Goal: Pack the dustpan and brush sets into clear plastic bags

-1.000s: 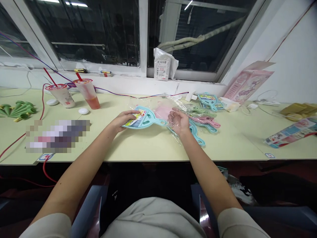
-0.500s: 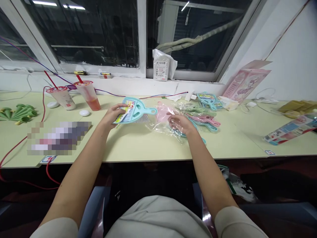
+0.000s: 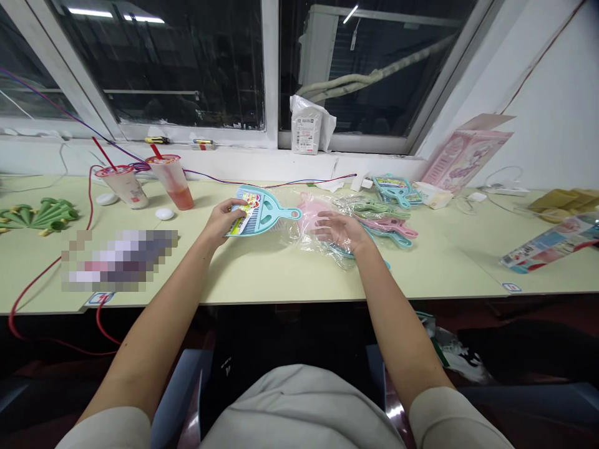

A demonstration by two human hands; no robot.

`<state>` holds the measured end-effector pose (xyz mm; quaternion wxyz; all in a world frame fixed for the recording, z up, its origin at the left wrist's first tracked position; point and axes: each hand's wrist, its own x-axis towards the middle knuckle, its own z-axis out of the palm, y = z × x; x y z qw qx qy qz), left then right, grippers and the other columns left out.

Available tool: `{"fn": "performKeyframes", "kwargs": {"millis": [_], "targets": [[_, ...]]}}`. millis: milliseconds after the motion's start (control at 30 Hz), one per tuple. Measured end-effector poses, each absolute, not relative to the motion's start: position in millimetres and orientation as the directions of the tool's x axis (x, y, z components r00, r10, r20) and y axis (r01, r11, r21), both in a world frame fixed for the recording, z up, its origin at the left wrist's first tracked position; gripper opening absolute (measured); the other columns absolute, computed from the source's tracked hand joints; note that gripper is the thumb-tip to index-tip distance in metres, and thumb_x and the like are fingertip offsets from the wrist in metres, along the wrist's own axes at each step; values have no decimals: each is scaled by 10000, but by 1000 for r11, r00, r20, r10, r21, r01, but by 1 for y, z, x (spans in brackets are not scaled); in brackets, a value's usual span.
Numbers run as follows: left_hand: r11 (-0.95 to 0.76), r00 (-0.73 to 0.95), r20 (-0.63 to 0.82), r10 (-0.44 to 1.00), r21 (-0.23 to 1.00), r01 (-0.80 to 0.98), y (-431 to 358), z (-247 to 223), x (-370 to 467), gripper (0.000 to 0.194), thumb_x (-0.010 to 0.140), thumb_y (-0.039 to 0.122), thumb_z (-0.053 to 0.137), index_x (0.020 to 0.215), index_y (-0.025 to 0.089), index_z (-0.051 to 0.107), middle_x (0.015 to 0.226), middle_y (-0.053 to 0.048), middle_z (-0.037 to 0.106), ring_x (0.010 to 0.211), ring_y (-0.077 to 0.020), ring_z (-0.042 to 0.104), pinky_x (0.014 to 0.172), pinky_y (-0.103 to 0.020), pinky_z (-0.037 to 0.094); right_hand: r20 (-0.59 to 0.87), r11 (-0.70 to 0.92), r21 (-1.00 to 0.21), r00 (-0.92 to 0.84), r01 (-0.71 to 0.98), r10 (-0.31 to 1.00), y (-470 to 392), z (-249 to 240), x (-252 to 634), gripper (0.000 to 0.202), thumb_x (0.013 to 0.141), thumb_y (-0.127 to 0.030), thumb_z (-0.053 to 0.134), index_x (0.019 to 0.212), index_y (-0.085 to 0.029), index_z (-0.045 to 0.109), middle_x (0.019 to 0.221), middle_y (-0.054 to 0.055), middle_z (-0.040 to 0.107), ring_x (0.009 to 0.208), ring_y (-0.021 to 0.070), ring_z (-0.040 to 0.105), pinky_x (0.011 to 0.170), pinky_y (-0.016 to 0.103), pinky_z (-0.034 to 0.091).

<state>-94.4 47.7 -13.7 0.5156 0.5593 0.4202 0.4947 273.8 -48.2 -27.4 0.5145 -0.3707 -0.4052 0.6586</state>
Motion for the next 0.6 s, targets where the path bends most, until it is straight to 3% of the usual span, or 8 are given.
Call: {"fn": "performKeyframes", "kwargs": {"millis": [200,400,600], "targets": [[-151,187,156,970,988,-38,44,-19,-88,476,586,260,853,1052,200,772,931,-32,747,675,-184,686,570,-270,527,-85,-175,-914,-251,-365,964,-51,-28,268,400,971,-242,561,1350,-139,641,1313,180,744,1125,312,761,958,486,645],[-208,163,205,965,978,5,41,-18,-84,483,595,275,844,1068,202,778,975,-32,746,713,-179,678,605,-269,527,-71,-180,-905,-280,-385,957,-55,-22,264,462,959,-182,526,1413,-129,589,1319,170,747,1079,299,782,1009,506,631],[-202,127,194,973,978,55,39,-15,-86,487,595,279,838,1073,201,782,978,-28,741,721,-175,668,610,-265,522,-63,-179,-911,-304,-372,951,-58,-19,265,484,984,-246,526,1454,-137,561,1342,195,725,1027,290,786,991,519,633]]}}
